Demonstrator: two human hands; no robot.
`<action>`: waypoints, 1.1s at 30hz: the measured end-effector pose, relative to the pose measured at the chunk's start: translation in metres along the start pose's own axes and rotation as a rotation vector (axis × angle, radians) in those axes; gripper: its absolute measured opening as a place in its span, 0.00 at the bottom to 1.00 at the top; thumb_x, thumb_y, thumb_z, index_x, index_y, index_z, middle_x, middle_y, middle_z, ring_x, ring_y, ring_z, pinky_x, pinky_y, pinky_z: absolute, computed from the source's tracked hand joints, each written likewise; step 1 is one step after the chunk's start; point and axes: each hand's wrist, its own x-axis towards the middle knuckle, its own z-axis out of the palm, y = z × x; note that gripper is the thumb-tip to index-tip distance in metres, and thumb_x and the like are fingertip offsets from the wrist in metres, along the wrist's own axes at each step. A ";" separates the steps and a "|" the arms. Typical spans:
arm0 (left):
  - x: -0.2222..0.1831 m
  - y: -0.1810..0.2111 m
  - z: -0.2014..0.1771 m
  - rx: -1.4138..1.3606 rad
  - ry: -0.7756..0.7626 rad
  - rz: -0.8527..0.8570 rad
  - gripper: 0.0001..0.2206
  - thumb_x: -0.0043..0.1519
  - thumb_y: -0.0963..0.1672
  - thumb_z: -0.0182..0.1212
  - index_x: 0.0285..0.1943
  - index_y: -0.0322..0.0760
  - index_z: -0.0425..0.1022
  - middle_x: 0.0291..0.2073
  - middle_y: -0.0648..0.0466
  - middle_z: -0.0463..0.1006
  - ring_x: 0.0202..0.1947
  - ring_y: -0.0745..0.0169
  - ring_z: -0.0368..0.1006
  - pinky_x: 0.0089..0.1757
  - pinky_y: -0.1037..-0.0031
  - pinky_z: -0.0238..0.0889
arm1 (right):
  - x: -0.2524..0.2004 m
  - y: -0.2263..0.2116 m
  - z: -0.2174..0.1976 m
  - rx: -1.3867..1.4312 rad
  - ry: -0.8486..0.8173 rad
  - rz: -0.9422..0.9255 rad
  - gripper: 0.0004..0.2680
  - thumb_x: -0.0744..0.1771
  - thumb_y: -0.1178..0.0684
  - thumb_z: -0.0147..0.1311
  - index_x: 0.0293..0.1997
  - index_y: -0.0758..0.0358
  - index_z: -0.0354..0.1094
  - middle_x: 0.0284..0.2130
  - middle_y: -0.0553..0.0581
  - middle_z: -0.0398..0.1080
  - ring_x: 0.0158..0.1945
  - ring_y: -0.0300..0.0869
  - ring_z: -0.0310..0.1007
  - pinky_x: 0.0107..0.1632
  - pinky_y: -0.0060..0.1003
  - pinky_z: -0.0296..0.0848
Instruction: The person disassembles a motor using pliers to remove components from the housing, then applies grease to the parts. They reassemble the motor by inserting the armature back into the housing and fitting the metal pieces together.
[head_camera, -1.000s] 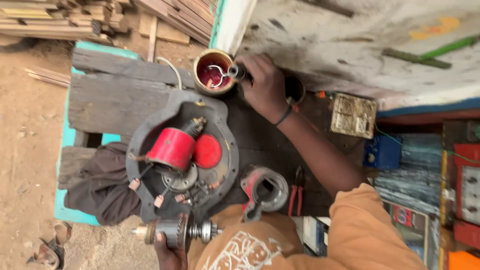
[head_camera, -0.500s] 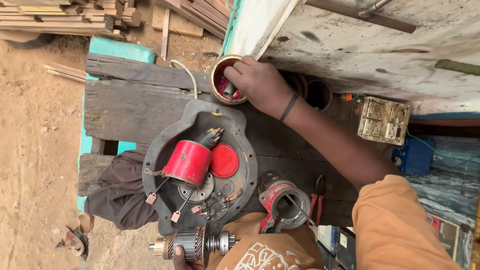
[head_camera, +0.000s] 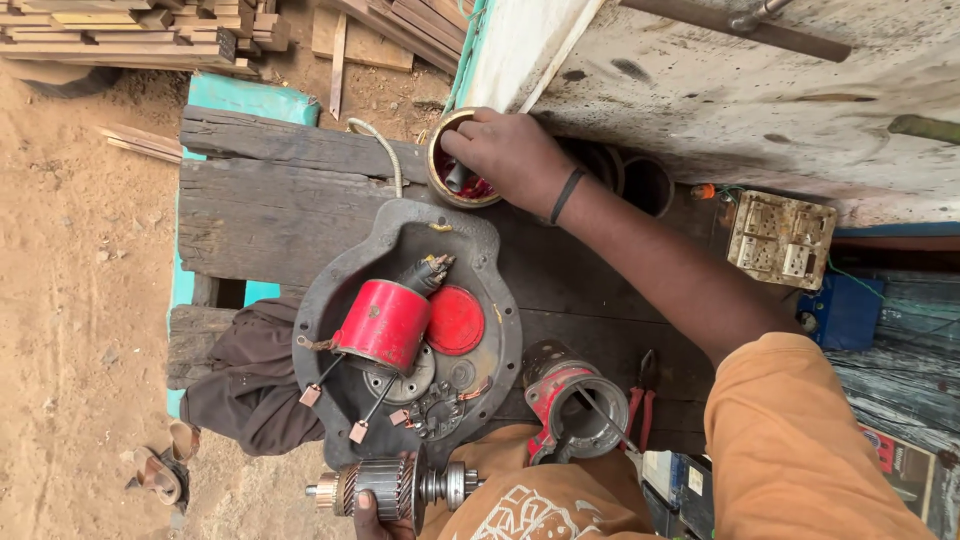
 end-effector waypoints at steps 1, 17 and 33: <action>-0.002 0.000 0.003 0.004 -0.015 0.004 0.38 0.56 0.51 0.67 0.71 0.29 0.57 0.57 0.30 0.73 0.60 0.33 0.70 0.57 0.49 0.60 | -0.001 0.001 0.002 0.017 0.004 -0.022 0.06 0.63 0.57 0.55 0.43 0.58 0.67 0.36 0.53 0.72 0.46 0.49 0.74 0.41 0.42 0.77; -0.023 0.009 0.048 0.086 -0.165 0.143 0.36 0.59 0.53 0.63 0.71 0.29 0.58 0.58 0.31 0.73 0.59 0.34 0.71 0.59 0.47 0.63 | -0.005 0.005 0.007 0.087 -0.008 -0.024 0.04 0.65 0.57 0.54 0.42 0.58 0.67 0.34 0.55 0.72 0.45 0.51 0.74 0.44 0.46 0.75; -0.022 0.013 0.056 0.161 -0.218 0.139 0.25 0.65 0.52 0.58 0.65 0.32 0.65 0.55 0.46 0.77 0.54 0.53 0.74 0.55 0.59 0.68 | -0.118 -0.050 -0.107 0.602 0.476 0.474 0.09 0.66 0.69 0.60 0.46 0.64 0.69 0.37 0.57 0.76 0.39 0.43 0.78 0.37 0.38 0.75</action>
